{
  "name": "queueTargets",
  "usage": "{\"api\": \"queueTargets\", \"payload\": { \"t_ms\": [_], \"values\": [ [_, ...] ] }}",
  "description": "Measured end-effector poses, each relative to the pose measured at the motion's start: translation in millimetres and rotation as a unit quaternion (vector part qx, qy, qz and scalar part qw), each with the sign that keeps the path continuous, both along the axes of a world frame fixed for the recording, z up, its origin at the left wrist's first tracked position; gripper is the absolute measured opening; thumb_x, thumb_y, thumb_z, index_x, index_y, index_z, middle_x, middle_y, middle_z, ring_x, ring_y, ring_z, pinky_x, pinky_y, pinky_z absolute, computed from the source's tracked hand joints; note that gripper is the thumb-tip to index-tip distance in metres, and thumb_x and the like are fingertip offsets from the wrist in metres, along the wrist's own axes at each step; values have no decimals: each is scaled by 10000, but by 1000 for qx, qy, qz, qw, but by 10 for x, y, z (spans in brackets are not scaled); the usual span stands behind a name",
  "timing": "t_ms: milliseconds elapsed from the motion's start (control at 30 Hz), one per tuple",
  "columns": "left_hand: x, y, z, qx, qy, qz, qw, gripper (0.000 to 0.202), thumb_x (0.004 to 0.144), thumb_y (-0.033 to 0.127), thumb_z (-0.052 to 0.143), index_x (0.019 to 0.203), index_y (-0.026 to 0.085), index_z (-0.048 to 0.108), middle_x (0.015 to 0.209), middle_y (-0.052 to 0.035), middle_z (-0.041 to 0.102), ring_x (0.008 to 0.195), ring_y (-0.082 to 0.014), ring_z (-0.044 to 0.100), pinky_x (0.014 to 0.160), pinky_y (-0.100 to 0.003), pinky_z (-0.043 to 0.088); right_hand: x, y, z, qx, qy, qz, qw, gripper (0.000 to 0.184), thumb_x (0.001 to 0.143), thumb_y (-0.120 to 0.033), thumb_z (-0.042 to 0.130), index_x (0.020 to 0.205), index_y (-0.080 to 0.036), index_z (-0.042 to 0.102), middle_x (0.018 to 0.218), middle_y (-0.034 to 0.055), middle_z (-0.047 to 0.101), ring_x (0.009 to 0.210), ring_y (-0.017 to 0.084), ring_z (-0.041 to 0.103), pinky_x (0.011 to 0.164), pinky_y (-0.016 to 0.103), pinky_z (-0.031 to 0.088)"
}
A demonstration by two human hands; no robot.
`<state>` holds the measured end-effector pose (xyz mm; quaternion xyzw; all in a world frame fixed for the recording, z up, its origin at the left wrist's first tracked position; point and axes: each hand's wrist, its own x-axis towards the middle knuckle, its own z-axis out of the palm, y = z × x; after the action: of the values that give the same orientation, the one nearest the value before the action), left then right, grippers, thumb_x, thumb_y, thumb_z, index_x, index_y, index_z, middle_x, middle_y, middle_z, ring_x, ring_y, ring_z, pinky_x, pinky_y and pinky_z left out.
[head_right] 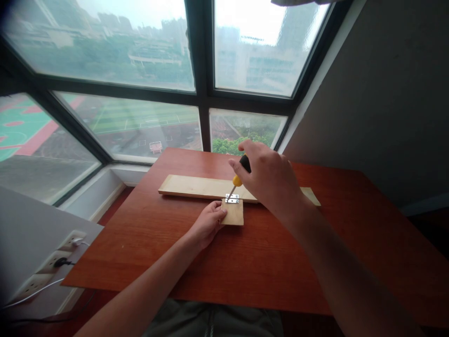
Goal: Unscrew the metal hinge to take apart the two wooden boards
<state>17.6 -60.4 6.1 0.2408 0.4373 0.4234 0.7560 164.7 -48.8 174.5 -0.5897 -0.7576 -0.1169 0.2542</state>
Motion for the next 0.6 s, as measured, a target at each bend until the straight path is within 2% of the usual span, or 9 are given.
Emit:
{"api": "queueTargets", "payload": {
  "t_ms": [100, 233, 300, 433, 500, 600],
  "values": [
    [-1, -2, 3, -3, 5, 0, 1000, 248, 754, 56, 639, 967, 150, 554, 858, -60, 701, 693, -141, 652, 616, -227, 514, 10, 4, 1, 3, 17, 25, 1000, 246, 889, -346, 554, 1080, -212, 633, 983, 68, 714, 841, 243, 661, 701, 357, 472],
    [0, -5, 2, -3, 6, 2, 1000, 235, 766, 48, 619, 971, 144, 558, 857, -62, 702, 704, -133, 649, 639, -221, 516, 7, -49, 22, -23, 56, 67, 996, 389, 795, -202, 580, 1184, -196, 580, 1120, 80, 686, 851, 217, 653, 736, 343, 497],
    [-1, -6, 5, -4, 4, 3, 1000, 232, 769, 43, 608, 972, 145, 558, 854, -61, 702, 704, -133, 649, 636, -220, 514, 0, -66, 27, -29, 58, 74, 995, 389, 803, -232, 590, 1190, -193, 574, 1121, 84, 681, 862, 219, 649, 733, 342, 499],
    [-3, -5, 16, -9, 3, 4, 1000, 227, 774, 34, 594, 965, 147, 550, 851, -56, 700, 693, -133, 649, 626, -224, 516, -8, -44, 20, -10, 20, 9, 1000, 334, 868, -412, 580, 1132, -211, 617, 932, 61, 698, 731, 227, 636, 659, 368, 472],
    [-3, -3, 14, -9, 6, 3, 1000, 222, 777, 33, 593, 961, 147, 548, 838, -53, 697, 682, -131, 646, 616, -221, 513, -3, -31, 16, -9, 18, -2, 1000, 293, 877, -396, 568, 1100, -217, 632, 871, 47, 694, 687, 215, 626, 659, 370, 468],
    [-3, -2, -2, -4, 6, 2, 1000, 230, 771, 45, 620, 964, 147, 550, 834, -53, 699, 675, -131, 646, 604, -217, 506, 7, -42, 16, -15, 44, 30, 998, 326, 824, -269, 591, 1144, -207, 607, 991, 61, 701, 766, 211, 640, 719, 364, 486]
  ]
}}
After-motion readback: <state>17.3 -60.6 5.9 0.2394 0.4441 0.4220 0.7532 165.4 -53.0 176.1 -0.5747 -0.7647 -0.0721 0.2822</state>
